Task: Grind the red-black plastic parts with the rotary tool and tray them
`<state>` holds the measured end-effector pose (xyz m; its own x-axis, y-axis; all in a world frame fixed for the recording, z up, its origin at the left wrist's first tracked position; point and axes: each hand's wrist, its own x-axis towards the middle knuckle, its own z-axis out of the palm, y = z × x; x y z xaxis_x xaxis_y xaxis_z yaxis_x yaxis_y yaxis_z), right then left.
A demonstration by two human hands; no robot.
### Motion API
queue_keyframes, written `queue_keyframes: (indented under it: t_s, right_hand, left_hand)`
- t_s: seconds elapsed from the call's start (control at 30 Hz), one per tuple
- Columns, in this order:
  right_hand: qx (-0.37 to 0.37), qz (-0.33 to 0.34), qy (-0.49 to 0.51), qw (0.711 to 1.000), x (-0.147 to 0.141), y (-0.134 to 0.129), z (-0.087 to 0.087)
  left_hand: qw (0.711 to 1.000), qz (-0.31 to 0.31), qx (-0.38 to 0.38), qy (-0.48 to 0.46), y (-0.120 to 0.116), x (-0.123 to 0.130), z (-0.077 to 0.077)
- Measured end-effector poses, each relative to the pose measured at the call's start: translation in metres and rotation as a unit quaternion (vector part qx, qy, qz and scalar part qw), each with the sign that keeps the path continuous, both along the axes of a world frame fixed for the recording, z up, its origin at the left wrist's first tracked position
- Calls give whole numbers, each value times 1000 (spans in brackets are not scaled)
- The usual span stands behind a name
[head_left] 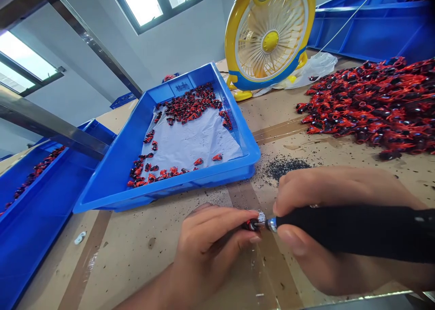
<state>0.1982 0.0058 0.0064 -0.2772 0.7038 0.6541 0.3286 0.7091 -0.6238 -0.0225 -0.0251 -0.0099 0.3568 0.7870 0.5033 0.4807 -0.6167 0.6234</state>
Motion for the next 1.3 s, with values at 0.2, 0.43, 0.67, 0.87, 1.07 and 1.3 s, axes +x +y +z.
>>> queue_keyframes:
  t_s: [0.2,0.43,0.67,0.87,1.07,1.3]
  right_hand:
    - [16,56,-63,996,2,5,3]
    - [5,54,-44,998,-1,1,0]
    - [12,-13,-28,999,-3,2,-7]
    - [2,25,-27,999,-1,2,-6]
    - [-14,23,-3,1000,-3,-3,-8]
    - [-8,5,-1,1000,-4,-3,-8]
  left_hand:
    - [1000,0,0,-2,0,-1,-1]
    - [1000,-1,-10,-8,0,-1,-1]
    - [1000,3,-12,-8,0,0,-1]
    - [1000,-2,-8,-19,1,0,-3]
    - [1000,-5,-11,-21,-1,-1,-4]
    - [1000,-5,-9,-16,0,0,-1]
